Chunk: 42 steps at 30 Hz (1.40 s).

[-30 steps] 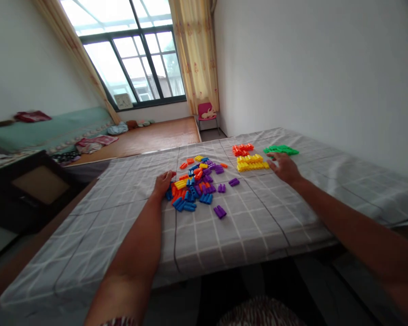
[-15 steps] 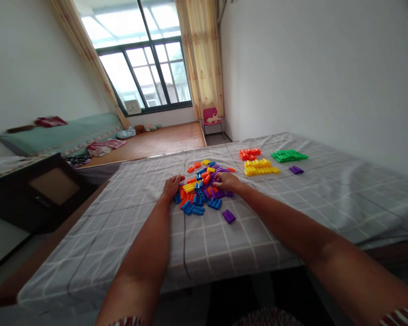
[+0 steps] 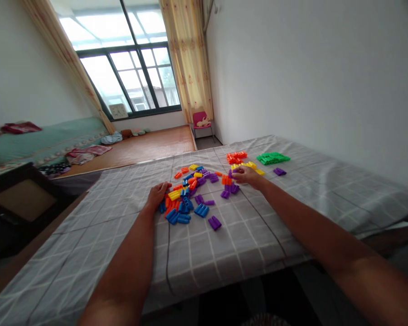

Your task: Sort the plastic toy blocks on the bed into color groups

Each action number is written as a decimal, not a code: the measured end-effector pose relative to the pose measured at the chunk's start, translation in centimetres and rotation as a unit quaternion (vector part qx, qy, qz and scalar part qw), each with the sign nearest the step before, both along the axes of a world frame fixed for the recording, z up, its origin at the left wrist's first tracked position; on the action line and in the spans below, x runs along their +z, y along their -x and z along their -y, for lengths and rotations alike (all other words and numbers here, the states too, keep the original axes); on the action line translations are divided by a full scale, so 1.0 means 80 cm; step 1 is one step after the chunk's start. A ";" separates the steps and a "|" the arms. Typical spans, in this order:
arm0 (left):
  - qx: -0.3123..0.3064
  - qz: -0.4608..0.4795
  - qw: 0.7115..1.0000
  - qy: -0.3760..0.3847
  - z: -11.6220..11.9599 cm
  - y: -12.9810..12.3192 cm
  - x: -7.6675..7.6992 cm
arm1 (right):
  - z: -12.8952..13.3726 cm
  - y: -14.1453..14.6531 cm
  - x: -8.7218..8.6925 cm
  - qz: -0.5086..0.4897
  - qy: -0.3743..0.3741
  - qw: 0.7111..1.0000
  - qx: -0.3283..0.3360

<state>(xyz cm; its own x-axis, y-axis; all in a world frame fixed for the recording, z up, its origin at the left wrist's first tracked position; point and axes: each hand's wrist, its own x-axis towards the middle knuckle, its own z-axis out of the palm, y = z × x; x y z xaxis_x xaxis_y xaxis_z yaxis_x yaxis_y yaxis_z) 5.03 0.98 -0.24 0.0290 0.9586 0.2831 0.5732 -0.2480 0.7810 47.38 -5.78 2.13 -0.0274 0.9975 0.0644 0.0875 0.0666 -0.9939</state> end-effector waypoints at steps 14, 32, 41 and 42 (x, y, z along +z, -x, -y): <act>-0.010 -0.010 1.000 0.020 0.004 -0.005 0.002 | 0.010 0.060 -0.023 -0.030 -0.091 0.995 -0.012; 0.003 -0.085 0.996 -0.025 -0.005 -0.004 -0.005 | 0.056 0.063 0.013 -0.045 -0.030 0.964 0.259; -0.005 -0.109 0.994 -0.003 0.002 -0.010 0.003 | 0.096 0.093 0.015 -0.018 0.068 0.848 0.525; -0.005 -0.111 0.994 -0.003 0.003 -0.010 0.005 | 0.092 0.092 0.015 -0.024 0.043 0.877 0.478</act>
<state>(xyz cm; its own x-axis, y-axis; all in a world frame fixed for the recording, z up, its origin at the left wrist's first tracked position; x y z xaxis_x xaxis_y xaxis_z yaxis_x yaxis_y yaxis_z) 5.85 0.73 0.17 0.1014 0.9564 0.2739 0.7280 -0.2590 0.6348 40.04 -13.13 3.30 -0.8532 0.5214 0.0153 -0.0108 0.0117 -0.9999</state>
